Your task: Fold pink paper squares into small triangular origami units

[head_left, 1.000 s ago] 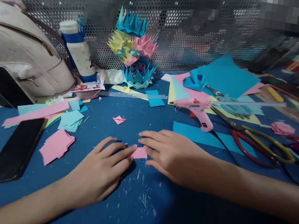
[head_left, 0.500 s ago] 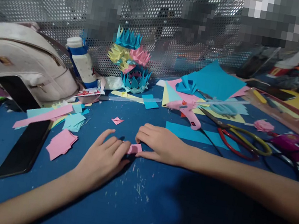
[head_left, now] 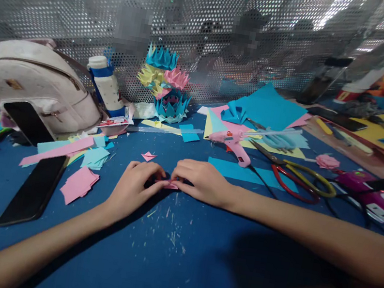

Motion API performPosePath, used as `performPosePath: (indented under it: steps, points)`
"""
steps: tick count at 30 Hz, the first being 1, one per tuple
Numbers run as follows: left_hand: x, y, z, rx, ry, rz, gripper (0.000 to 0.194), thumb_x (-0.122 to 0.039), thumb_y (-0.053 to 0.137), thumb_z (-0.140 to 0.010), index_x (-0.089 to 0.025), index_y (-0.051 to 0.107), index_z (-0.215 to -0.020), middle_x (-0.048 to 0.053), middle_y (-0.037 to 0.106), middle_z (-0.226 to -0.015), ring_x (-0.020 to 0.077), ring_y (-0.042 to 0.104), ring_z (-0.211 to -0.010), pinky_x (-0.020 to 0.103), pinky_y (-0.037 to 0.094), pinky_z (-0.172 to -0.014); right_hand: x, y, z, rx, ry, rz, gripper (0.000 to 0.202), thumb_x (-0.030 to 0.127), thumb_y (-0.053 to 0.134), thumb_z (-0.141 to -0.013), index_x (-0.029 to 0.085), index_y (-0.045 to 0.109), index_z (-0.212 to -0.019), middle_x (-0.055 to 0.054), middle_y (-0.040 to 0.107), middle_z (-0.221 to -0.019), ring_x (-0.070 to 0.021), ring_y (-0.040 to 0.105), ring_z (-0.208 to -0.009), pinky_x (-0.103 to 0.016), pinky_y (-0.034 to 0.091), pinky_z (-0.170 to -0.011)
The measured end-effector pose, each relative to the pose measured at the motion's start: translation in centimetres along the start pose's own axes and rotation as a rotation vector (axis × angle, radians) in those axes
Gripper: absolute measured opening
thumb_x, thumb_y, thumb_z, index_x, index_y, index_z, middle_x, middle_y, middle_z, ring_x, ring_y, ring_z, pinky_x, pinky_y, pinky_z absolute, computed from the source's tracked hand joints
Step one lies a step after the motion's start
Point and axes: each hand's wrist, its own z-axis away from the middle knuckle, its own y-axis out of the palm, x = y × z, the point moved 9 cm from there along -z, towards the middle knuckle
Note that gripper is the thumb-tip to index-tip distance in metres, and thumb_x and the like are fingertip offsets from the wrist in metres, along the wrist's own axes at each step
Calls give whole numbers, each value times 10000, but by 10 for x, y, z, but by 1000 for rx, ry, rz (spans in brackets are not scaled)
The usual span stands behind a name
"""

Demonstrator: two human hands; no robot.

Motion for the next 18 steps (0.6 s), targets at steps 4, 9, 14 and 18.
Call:
performPosePath:
  steps: [4,9,14,18]
  points:
    - [3,-10,1,-88,-15,39,220,-369,596,-971,-161,647,-920,4,658,-826,158,617,-755,334,472,-762,-6,-5,0,-52,136,-185,77,216,550,-918,168,598,-883,-10,623,-761,-123,533,-673,-257,370,-635]
    - [-7,-33,7,-239,54,30,132,-226,583,-952,-212,667,-850,-9,674,-791,157,598,-765,369,372,-833,-16,3,-3,-6,266,-520,146,259,428,-954,159,535,-951,-4,627,-728,-94,587,-591,-223,464,-569]
    - [-15,-39,14,-289,93,29,152,-208,586,-947,-262,699,-860,-10,693,-822,167,571,-755,405,337,-892,-18,13,-5,35,335,-733,220,374,521,-921,156,552,-913,7,575,-742,-83,553,-577,-217,485,-536]
    - [-9,-32,12,-243,8,147,88,-224,556,-952,-220,634,-992,46,682,-997,203,607,-926,372,424,-862,-18,18,-2,33,369,-873,170,265,646,-830,167,528,-902,26,555,-775,-70,526,-612,-199,474,-549]
